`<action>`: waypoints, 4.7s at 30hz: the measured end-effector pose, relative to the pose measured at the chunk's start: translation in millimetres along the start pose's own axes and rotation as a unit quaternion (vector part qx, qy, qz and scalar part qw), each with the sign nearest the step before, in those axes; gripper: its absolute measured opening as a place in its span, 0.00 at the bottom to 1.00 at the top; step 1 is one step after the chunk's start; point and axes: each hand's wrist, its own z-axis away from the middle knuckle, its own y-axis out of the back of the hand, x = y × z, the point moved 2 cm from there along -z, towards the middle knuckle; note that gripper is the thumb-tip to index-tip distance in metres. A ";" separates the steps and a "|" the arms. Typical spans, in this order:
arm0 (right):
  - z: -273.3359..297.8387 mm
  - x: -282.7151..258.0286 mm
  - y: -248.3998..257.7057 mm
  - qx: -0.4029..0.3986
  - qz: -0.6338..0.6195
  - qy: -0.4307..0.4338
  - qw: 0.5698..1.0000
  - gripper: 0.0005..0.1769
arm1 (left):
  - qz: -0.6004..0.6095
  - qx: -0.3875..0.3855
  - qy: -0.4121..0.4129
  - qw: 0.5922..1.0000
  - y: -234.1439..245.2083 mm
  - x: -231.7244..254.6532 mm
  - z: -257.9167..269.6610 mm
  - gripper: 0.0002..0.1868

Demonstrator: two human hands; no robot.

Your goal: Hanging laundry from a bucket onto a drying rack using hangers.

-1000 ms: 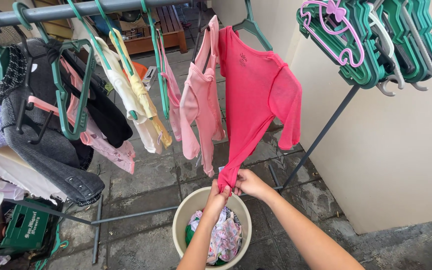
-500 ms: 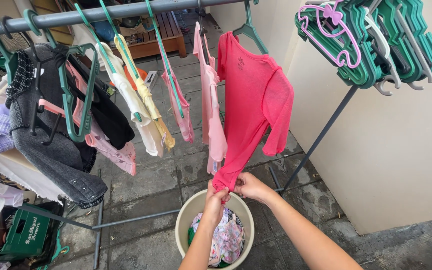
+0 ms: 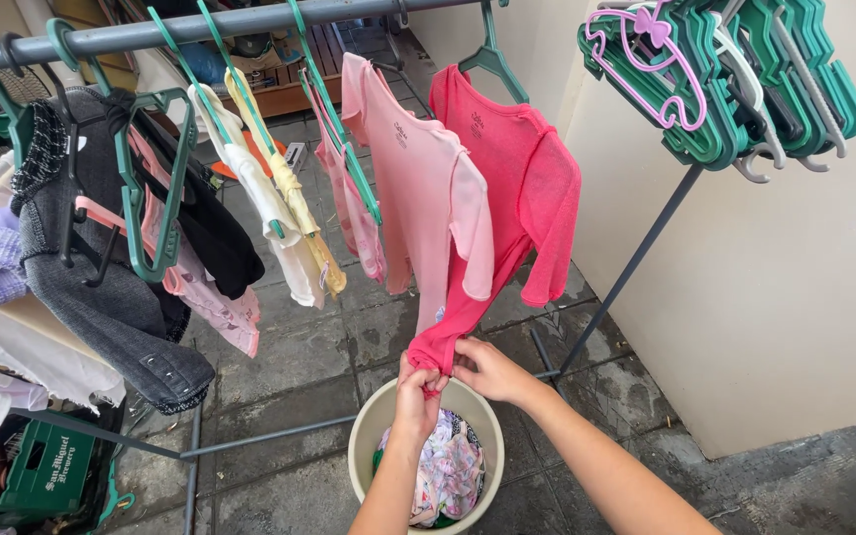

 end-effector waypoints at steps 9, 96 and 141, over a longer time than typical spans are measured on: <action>2.6 20.6 -0.6 -0.092 -0.194 -0.015 0.976 0.10 | -0.011 0.056 0.063 0.996 -39.0 20.6 24.1 0.22; -133.0 -222.4 225.3 0.224 0.191 0.186 0.937 0.27 | -0.715 0.011 -0.378 0.588 -323.7 229.8 -89.6 0.27; 32.5 125.1 -101.9 0.125 -0.037 -0.060 0.990 0.22 | -0.775 0.093 -0.080 0.621 144.3 -14.3 91.1 0.25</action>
